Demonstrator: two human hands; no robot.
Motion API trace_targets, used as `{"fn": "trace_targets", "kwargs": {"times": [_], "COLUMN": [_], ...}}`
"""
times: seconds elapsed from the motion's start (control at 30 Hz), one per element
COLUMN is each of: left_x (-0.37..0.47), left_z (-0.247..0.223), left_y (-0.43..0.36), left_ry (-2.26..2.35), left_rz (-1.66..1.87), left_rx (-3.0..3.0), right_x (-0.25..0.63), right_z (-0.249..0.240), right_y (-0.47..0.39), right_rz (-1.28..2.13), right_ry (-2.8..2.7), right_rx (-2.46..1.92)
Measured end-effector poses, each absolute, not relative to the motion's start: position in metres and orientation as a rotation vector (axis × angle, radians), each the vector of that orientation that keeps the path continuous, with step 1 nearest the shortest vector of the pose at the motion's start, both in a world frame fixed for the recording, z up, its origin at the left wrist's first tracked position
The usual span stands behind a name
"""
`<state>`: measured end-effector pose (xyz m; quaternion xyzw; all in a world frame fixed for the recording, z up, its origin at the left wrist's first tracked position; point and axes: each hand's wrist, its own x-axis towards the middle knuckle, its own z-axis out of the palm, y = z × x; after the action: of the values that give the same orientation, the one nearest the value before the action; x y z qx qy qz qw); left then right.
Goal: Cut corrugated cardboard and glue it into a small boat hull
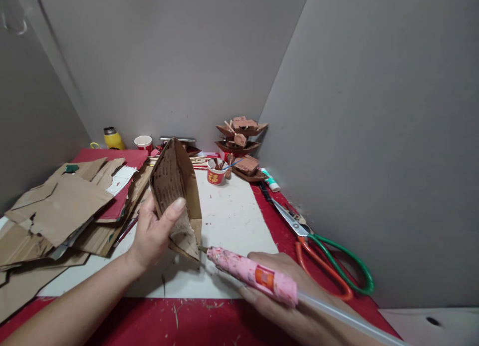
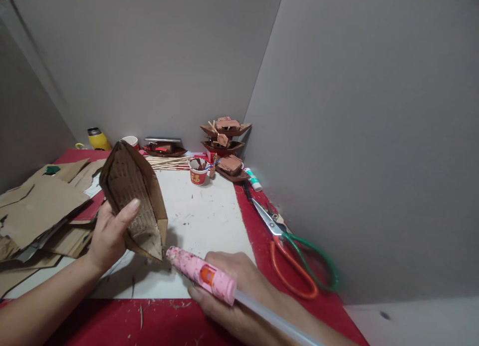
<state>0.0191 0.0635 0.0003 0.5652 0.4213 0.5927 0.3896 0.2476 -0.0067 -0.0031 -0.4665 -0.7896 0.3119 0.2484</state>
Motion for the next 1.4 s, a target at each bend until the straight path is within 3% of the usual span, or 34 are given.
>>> {"fn": "trace_targets", "kwargs": {"times": [0.8,1.4], "left_x": [0.031,0.024], "left_z": [-0.013,0.013], "left_y": [0.053,0.060], "left_ry": [0.980,1.189], "left_rz": [1.497,1.776], "left_rx": [1.519,1.641], "right_x": [0.234,0.245], "right_z": [-0.014,-0.022], "right_y": [-0.009,-0.011], "right_rz": [0.621,0.490], "right_ry": [-2.375,-2.420], "right_rx": [-1.015,-1.028]}}
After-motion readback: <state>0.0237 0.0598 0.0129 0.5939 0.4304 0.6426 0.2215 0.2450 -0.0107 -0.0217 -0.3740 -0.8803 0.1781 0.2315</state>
